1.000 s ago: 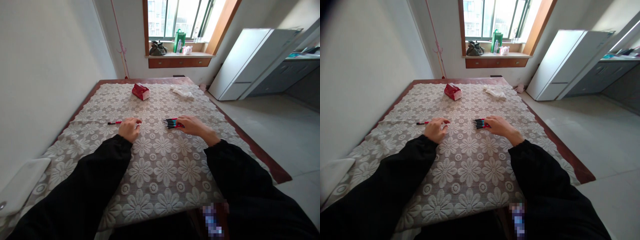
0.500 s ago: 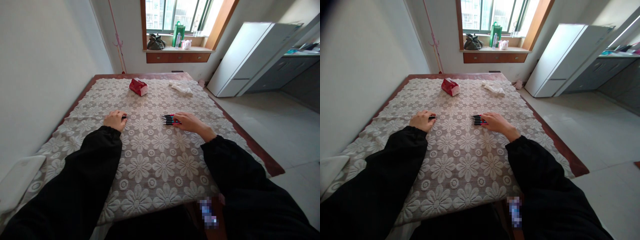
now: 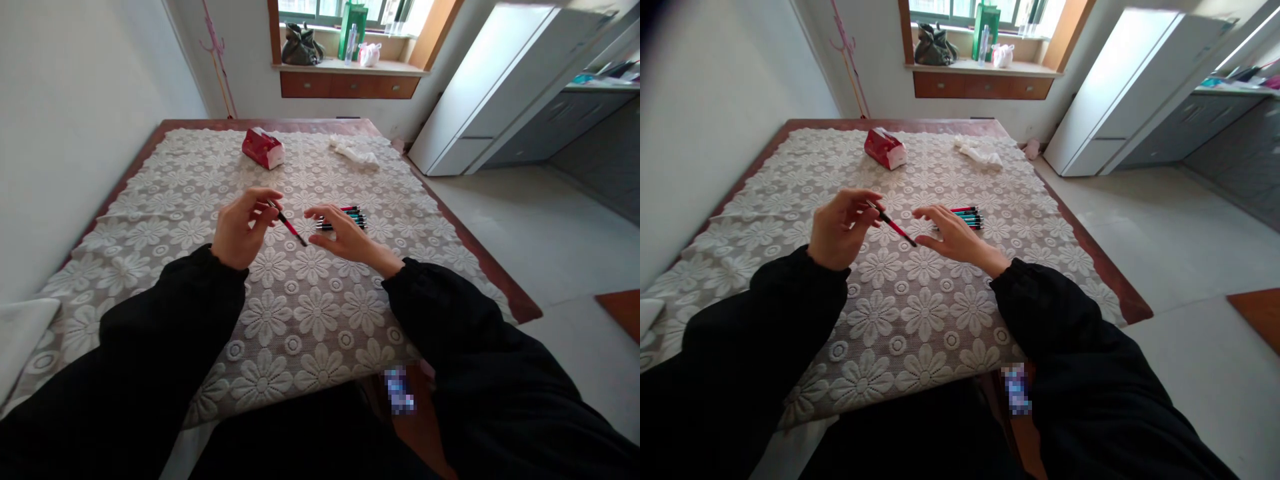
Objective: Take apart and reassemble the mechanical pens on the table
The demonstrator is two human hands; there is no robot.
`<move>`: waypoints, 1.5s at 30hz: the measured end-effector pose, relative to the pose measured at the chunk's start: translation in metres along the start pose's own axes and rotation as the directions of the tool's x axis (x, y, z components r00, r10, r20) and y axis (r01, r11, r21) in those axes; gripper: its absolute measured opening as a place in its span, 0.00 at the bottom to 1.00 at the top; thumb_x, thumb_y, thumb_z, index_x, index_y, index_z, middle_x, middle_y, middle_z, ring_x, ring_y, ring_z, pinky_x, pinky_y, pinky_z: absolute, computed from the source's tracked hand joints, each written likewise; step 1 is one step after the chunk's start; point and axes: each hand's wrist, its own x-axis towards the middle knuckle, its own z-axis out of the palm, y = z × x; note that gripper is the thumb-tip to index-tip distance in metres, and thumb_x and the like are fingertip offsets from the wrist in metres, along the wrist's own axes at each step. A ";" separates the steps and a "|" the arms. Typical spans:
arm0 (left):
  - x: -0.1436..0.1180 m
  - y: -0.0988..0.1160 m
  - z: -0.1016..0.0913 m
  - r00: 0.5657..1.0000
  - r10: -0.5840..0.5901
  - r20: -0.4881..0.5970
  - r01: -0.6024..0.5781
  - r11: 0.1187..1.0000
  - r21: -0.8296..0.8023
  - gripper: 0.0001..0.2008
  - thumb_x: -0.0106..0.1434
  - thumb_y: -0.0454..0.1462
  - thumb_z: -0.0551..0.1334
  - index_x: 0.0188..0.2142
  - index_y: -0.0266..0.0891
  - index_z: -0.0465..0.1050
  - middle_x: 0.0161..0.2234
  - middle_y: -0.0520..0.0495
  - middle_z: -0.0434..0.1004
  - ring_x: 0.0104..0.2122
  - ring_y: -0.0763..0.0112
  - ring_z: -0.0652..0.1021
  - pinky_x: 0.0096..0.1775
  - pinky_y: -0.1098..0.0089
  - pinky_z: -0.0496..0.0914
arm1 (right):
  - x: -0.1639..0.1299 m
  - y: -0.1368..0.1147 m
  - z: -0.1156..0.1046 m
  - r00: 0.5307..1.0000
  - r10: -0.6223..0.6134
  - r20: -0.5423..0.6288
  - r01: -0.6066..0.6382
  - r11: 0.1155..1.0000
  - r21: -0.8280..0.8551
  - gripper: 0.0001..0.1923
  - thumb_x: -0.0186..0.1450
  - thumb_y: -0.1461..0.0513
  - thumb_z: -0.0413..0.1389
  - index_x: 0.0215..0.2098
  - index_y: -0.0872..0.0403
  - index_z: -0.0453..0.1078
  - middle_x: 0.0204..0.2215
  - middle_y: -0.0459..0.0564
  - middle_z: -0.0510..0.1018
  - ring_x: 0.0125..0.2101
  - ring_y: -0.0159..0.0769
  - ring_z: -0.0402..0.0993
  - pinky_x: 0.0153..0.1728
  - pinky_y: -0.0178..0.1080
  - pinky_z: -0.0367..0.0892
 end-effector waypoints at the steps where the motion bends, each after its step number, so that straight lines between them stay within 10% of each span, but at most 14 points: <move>1: -0.004 0.006 0.005 1.000 0.002 0.006 -0.001 0.997 -0.074 0.10 0.70 0.41 0.61 0.48 0.41 0.73 0.43 0.47 0.81 0.38 0.68 0.83 0.40 0.65 0.81 | 0.000 -0.002 0.002 1.000 0.006 0.014 -0.006 1.000 0.016 0.20 0.73 0.54 0.55 0.59 0.52 0.64 0.54 0.57 0.76 0.50 0.41 0.72 0.53 0.44 0.66; 7: -0.018 -0.006 0.023 0.996 -0.047 0.077 0.057 0.989 -0.135 0.10 0.67 0.43 0.65 0.42 0.40 0.74 0.41 0.46 0.81 0.40 0.65 0.83 0.37 0.65 0.82 | -0.003 0.000 0.012 0.989 0.119 0.090 -0.114 0.992 -0.058 0.12 0.75 0.60 0.48 0.52 0.54 0.69 0.42 0.52 0.80 0.38 0.36 0.73 0.42 0.37 0.63; 23: -0.034 -0.040 0.035 0.906 0.217 0.363 -0.327 0.904 0.275 0.12 0.72 0.46 0.61 0.42 0.42 0.78 0.39 0.46 0.83 0.40 0.64 0.80 0.44 0.66 0.74 | -0.002 -0.005 0.021 0.904 0.213 0.370 -0.121 0.959 -0.258 0.14 0.76 0.60 0.47 0.41 0.54 0.74 0.31 0.50 0.80 0.30 0.35 0.70 0.31 0.37 0.49; 45: -0.033 -0.035 0.034 0.888 0.043 0.458 -0.239 0.894 0.378 0.22 0.75 0.43 0.50 0.33 0.41 0.79 0.29 0.44 0.80 0.36 0.61 0.78 0.39 0.63 0.71 | -0.006 -0.014 0.028 0.899 0.209 0.386 0.005 0.874 -0.485 0.14 0.76 0.62 0.46 0.49 0.57 0.72 0.38 0.57 0.85 0.30 0.37 0.75 0.29 0.42 0.43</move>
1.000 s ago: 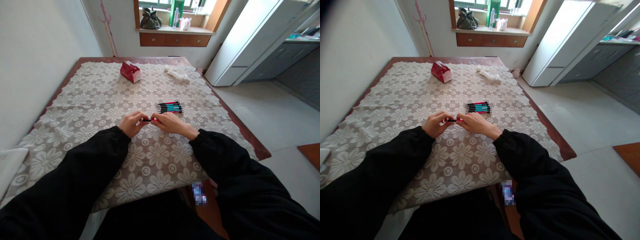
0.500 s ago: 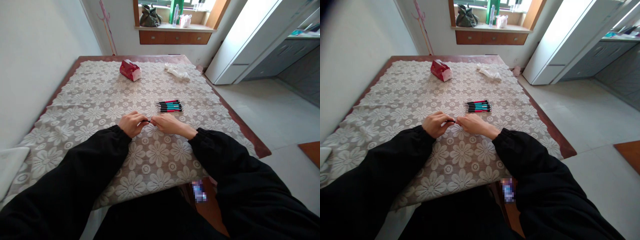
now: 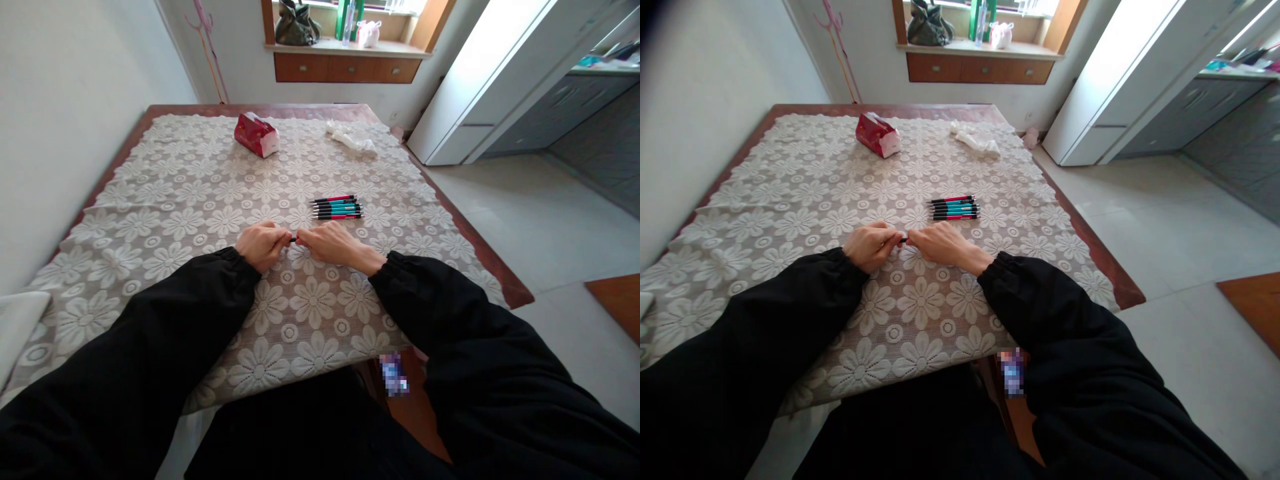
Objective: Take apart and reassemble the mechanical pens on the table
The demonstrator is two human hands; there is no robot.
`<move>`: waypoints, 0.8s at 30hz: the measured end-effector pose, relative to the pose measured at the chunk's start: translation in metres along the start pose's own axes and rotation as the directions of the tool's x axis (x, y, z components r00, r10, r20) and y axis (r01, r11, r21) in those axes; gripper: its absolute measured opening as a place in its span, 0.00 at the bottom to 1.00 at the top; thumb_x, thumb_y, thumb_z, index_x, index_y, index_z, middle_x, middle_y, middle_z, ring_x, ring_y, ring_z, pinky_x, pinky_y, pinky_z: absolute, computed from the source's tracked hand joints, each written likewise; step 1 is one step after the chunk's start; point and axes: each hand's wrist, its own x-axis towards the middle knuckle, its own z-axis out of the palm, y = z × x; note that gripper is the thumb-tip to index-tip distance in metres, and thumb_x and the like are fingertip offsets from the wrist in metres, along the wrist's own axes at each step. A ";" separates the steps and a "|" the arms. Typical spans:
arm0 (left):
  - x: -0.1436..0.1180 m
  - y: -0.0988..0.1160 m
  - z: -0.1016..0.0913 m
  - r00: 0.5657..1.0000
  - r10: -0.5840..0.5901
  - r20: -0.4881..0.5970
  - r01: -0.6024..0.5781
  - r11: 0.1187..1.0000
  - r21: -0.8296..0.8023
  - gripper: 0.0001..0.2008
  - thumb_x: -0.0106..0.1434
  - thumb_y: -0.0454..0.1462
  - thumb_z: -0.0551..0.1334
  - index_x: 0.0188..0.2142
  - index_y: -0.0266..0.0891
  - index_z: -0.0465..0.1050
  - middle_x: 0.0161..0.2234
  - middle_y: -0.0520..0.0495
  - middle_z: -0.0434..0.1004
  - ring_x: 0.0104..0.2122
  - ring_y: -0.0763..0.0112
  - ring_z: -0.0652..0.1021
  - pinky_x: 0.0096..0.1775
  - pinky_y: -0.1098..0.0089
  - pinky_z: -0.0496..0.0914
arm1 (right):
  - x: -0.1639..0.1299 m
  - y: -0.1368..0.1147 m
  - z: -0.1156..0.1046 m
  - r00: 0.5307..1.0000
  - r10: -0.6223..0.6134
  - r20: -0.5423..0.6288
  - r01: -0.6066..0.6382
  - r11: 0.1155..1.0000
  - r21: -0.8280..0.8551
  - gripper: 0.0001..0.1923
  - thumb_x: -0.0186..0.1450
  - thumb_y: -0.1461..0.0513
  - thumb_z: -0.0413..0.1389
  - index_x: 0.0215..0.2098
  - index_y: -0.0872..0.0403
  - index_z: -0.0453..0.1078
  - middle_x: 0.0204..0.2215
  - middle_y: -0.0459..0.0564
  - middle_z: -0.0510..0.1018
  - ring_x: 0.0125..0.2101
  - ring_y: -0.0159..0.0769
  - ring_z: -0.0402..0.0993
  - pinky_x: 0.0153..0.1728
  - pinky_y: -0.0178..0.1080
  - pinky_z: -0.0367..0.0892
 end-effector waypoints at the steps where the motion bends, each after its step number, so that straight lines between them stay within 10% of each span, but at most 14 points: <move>1: 0.000 0.000 0.001 1.000 -0.005 -0.005 0.005 1.000 -0.009 0.21 0.75 0.45 0.51 0.37 0.41 0.80 0.32 0.44 0.81 0.38 0.61 0.79 0.40 0.63 0.72 | 0.000 0.002 0.001 1.000 -0.001 -0.028 0.002 1.000 0.018 0.13 0.76 0.61 0.46 0.48 0.57 0.72 0.39 0.56 0.84 0.30 0.37 0.75 0.30 0.42 0.43; 5: -0.001 0.001 0.002 0.996 -0.030 -0.083 0.026 0.998 -0.050 0.18 0.71 0.48 0.60 0.54 0.43 0.75 0.42 0.46 0.84 0.42 0.61 0.80 0.46 0.63 0.73 | 0.000 0.008 0.004 0.990 -0.005 -0.143 0.018 0.996 0.088 0.15 0.78 0.59 0.46 0.45 0.56 0.72 0.39 0.55 0.84 0.31 0.36 0.74 0.30 0.41 0.45; 12: 0.000 0.001 0.000 0.995 0.013 -0.099 -0.013 1.000 0.008 0.20 0.76 0.46 0.51 0.37 0.40 0.78 0.36 0.44 0.84 0.41 0.59 0.79 0.43 0.61 0.73 | 0.000 0.009 0.012 0.978 -0.076 -0.193 0.106 0.983 0.152 0.13 0.77 0.60 0.47 0.51 0.55 0.72 0.43 0.53 0.83 0.33 0.35 0.74 0.32 0.39 0.50; 24: 0.000 0.002 0.000 0.995 -0.029 -0.092 0.029 1.000 -0.003 0.18 0.74 0.46 0.53 0.40 0.41 0.79 0.37 0.44 0.83 0.42 0.58 0.78 0.45 0.60 0.73 | 0.000 0.007 0.010 0.973 -0.061 -0.222 0.090 0.989 0.119 0.18 0.78 0.56 0.44 0.47 0.56 0.73 0.40 0.53 0.82 0.32 0.34 0.71 0.31 0.39 0.49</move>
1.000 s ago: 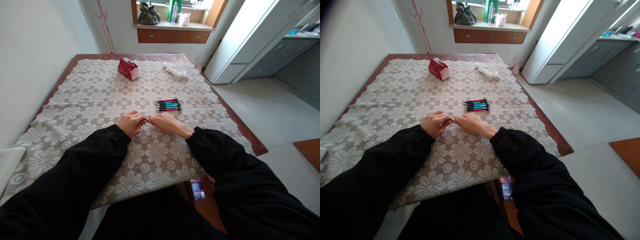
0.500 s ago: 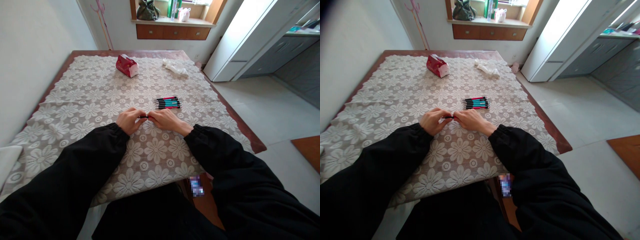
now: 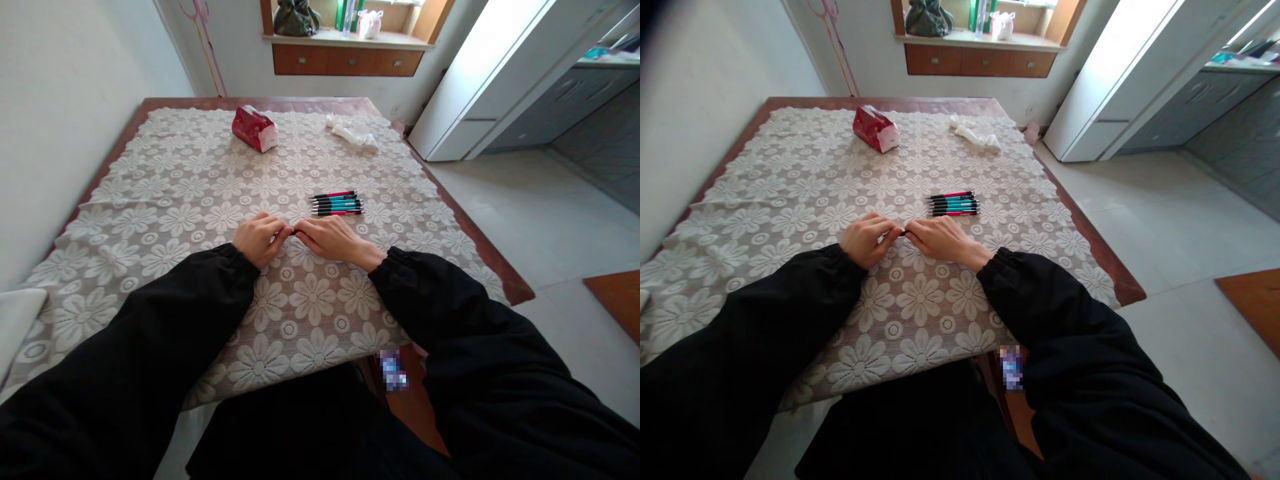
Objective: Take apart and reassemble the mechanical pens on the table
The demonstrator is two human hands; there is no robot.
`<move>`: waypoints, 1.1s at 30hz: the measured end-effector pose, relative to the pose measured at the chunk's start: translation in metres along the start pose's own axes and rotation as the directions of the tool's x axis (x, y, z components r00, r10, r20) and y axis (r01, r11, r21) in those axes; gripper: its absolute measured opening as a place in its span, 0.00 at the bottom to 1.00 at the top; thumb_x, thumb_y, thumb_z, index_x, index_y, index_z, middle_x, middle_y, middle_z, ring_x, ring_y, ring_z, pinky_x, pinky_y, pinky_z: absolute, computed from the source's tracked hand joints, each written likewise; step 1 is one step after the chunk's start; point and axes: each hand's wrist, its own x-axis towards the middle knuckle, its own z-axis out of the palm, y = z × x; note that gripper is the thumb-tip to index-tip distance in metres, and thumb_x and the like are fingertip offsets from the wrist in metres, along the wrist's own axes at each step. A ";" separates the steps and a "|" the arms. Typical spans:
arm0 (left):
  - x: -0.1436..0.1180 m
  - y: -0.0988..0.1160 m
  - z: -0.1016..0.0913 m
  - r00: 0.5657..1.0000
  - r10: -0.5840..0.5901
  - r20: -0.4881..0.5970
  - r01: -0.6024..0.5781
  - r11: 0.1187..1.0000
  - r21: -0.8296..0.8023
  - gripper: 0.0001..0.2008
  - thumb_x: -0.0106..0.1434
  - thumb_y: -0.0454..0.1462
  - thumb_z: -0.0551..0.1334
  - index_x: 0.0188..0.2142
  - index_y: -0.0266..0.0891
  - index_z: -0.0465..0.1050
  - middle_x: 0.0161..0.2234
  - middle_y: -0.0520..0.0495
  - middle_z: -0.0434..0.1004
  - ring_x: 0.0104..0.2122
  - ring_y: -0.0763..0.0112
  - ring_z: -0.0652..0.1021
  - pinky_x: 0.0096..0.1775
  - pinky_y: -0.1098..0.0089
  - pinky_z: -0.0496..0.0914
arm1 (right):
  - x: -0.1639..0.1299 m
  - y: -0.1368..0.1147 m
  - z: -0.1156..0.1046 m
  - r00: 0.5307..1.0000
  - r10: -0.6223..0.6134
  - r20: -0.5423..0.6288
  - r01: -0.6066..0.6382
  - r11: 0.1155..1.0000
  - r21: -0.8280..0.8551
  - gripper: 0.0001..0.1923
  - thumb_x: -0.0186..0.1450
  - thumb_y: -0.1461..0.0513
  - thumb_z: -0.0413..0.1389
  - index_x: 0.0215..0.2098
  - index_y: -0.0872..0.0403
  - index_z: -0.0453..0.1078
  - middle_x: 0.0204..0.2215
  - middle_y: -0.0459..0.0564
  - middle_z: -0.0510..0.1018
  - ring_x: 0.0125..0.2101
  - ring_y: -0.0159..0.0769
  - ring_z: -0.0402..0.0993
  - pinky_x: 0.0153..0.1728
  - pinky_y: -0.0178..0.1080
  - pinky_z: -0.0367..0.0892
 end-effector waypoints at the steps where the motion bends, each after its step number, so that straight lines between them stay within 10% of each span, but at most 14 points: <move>1: 0.000 0.000 0.000 1.000 -0.007 -0.005 0.007 1.000 -0.013 0.17 0.74 0.47 0.55 0.43 0.41 0.79 0.38 0.44 0.83 0.42 0.59 0.78 0.45 0.60 0.73 | 0.000 0.000 0.000 1.000 0.001 -0.002 -0.001 1.000 0.001 0.18 0.78 0.56 0.44 0.47 0.56 0.73 0.39 0.53 0.82 0.32 0.34 0.71 0.31 0.39 0.49; 33: 0.001 -0.001 0.002 1.000 -0.029 0.009 0.029 0.999 -0.017 0.16 0.71 0.48 0.59 0.46 0.41 0.78 0.39 0.45 0.83 0.41 0.59 0.78 0.45 0.60 0.73 | 0.000 0.003 0.003 0.999 0.019 -0.036 -0.016 0.998 0.059 0.16 0.77 0.59 0.45 0.52 0.55 0.72 0.43 0.53 0.81 0.37 0.35 0.73 0.35 0.37 0.54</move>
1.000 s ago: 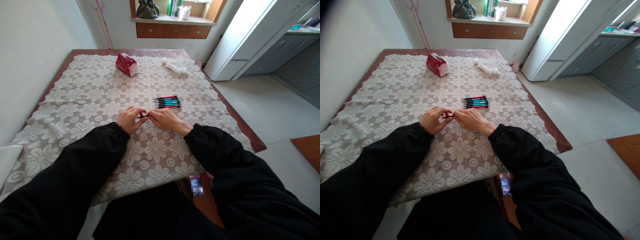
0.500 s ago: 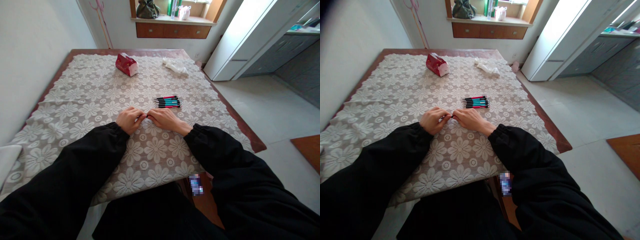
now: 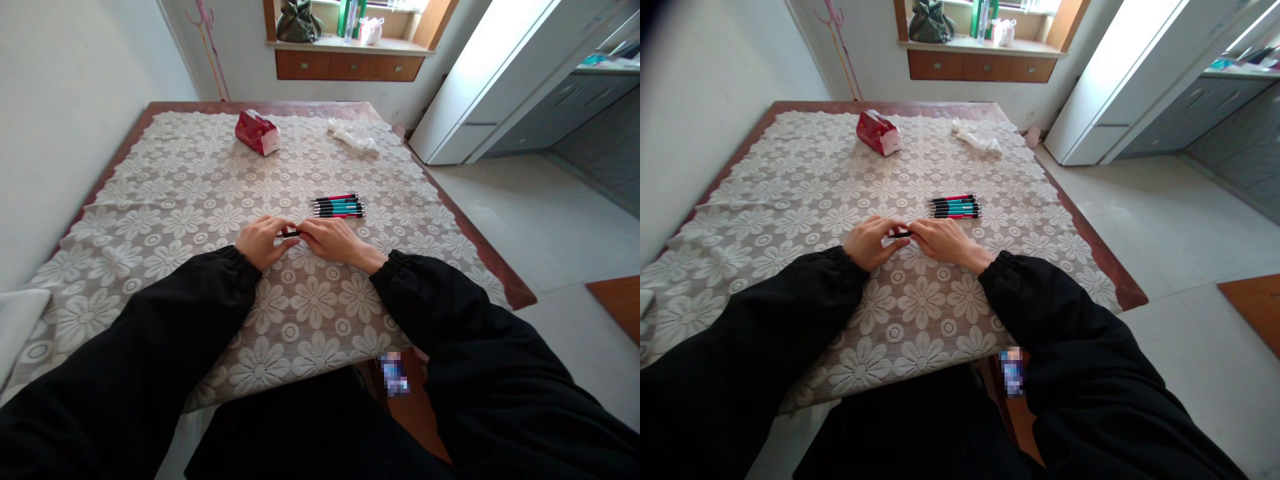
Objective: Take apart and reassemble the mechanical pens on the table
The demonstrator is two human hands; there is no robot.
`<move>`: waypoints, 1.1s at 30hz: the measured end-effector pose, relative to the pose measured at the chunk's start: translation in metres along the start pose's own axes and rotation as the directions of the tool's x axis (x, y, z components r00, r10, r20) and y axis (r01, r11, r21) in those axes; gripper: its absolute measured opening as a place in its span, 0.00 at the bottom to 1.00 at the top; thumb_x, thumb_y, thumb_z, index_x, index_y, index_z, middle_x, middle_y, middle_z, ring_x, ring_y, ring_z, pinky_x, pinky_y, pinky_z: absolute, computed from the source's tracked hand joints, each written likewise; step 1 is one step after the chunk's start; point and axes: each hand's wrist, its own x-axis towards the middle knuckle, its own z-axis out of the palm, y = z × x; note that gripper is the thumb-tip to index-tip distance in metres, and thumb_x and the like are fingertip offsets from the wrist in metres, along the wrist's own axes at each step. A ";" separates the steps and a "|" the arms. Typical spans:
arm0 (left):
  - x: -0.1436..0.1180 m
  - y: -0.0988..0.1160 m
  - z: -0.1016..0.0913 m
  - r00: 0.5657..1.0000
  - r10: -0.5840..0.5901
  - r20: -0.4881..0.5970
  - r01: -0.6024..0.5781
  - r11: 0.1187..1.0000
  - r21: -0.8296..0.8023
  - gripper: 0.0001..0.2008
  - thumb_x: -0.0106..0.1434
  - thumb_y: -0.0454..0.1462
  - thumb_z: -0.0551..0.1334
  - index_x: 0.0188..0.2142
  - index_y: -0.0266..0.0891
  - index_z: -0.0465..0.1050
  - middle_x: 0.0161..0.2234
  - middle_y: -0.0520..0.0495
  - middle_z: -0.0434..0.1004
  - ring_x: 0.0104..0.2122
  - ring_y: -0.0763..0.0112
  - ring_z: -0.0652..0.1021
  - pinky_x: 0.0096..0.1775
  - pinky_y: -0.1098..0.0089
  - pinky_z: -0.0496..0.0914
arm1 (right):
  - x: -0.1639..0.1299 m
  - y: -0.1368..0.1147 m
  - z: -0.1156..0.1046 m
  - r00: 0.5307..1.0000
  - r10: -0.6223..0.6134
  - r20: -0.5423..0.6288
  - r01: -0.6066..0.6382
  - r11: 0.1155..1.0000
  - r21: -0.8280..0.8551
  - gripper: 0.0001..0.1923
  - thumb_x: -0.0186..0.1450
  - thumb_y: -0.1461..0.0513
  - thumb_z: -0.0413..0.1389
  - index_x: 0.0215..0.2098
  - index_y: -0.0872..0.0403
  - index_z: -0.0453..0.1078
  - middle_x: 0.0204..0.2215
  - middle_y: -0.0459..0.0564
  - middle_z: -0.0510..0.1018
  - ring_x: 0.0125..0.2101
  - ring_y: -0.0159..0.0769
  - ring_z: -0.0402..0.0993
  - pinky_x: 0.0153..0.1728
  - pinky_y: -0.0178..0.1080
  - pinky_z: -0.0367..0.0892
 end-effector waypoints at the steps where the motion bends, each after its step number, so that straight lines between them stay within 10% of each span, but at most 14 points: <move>1: 0.000 0.000 0.000 1.000 -0.006 -0.004 0.006 1.000 -0.009 0.16 0.69 0.48 0.61 0.47 0.42 0.78 0.39 0.45 0.83 0.40 0.60 0.78 0.45 0.61 0.73 | 0.000 0.000 0.000 1.000 0.009 0.002 -0.009 1.000 -0.005 0.16 0.77 0.59 0.45 0.52 0.55 0.72 0.43 0.53 0.81 0.37 0.35 0.73 0.34 0.37 0.54; 8: 0.000 0.002 -0.003 0.999 0.006 0.034 -0.008 0.999 0.038 0.21 0.75 0.45 0.50 0.33 0.42 0.78 0.32 0.44 0.82 0.39 0.59 0.78 0.43 0.60 0.73 | 0.000 0.000 -0.002 0.999 0.031 0.008 -0.031 0.997 -0.072 0.20 0.79 0.52 0.44 0.47 0.55 0.74 0.39 0.52 0.80 0.33 0.34 0.72 0.31 0.38 0.49; 33: -0.001 -0.002 0.001 0.999 -0.051 -0.004 0.051 0.998 -0.039 0.16 0.75 0.42 0.52 0.49 0.43 0.77 0.38 0.47 0.84 0.43 0.61 0.81 0.46 0.63 0.73 | 0.000 -0.002 -0.003 0.996 0.090 0.011 -0.089 0.992 -0.086 0.19 0.79 0.53 0.44 0.47 0.52 0.74 0.40 0.51 0.82 0.31 0.34 0.73 0.30 0.39 0.45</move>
